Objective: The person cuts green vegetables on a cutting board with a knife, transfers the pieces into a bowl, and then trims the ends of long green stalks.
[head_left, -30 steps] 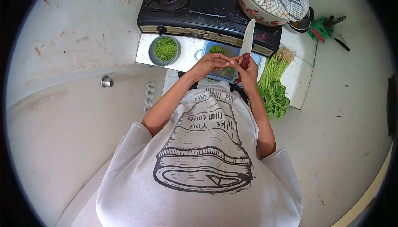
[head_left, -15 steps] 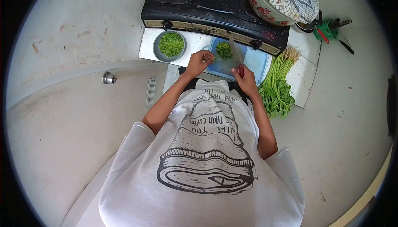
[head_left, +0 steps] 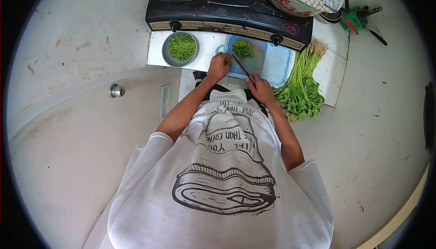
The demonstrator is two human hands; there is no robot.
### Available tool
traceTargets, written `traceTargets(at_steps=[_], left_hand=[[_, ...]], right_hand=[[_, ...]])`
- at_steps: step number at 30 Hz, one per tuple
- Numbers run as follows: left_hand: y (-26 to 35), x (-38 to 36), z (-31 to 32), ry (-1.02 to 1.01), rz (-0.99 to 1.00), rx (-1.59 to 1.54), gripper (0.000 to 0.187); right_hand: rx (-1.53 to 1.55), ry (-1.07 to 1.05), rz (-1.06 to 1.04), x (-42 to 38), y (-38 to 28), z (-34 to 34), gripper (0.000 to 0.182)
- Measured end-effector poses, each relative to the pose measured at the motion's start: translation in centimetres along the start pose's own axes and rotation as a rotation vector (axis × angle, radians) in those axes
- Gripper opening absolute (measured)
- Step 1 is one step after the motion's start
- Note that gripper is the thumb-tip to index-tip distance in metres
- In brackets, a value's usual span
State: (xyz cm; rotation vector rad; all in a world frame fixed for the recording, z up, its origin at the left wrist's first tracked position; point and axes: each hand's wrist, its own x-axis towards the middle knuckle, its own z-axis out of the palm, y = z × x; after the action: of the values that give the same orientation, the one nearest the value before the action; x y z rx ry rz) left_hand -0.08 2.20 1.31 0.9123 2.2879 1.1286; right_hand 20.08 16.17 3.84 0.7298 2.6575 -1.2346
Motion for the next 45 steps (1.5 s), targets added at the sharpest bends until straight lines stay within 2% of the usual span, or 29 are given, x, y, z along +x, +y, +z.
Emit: traceTargets(at_steps=[12, 21, 38, 45], left_hand=[[-0.2, 0.4, 0.8, 0.061, -0.082, -0.059, 0.007], [-0.1, 0.6, 0.9, 0.052, -0.096, -0.044, 0.006], [0.0, 0.7, 0.9, 0.065, -0.088, -0.045, 0.007], [0.0, 0.7, 0.6, 0.057, -0.018, 0.003, 0.008]], right_hand=[[-0.235, 0.035, -0.035, 0.2, -1.3, 0.9, 0.038], [-0.343, -0.055, 0.015, 0.5, -1.7, 0.8, 0.039], [-0.334, -0.058, -0.022, 1.0, -1.6, 0.9, 0.040], [-0.329, -0.078, -0.013, 2.1, -2.1, 1.8, 0.041]])
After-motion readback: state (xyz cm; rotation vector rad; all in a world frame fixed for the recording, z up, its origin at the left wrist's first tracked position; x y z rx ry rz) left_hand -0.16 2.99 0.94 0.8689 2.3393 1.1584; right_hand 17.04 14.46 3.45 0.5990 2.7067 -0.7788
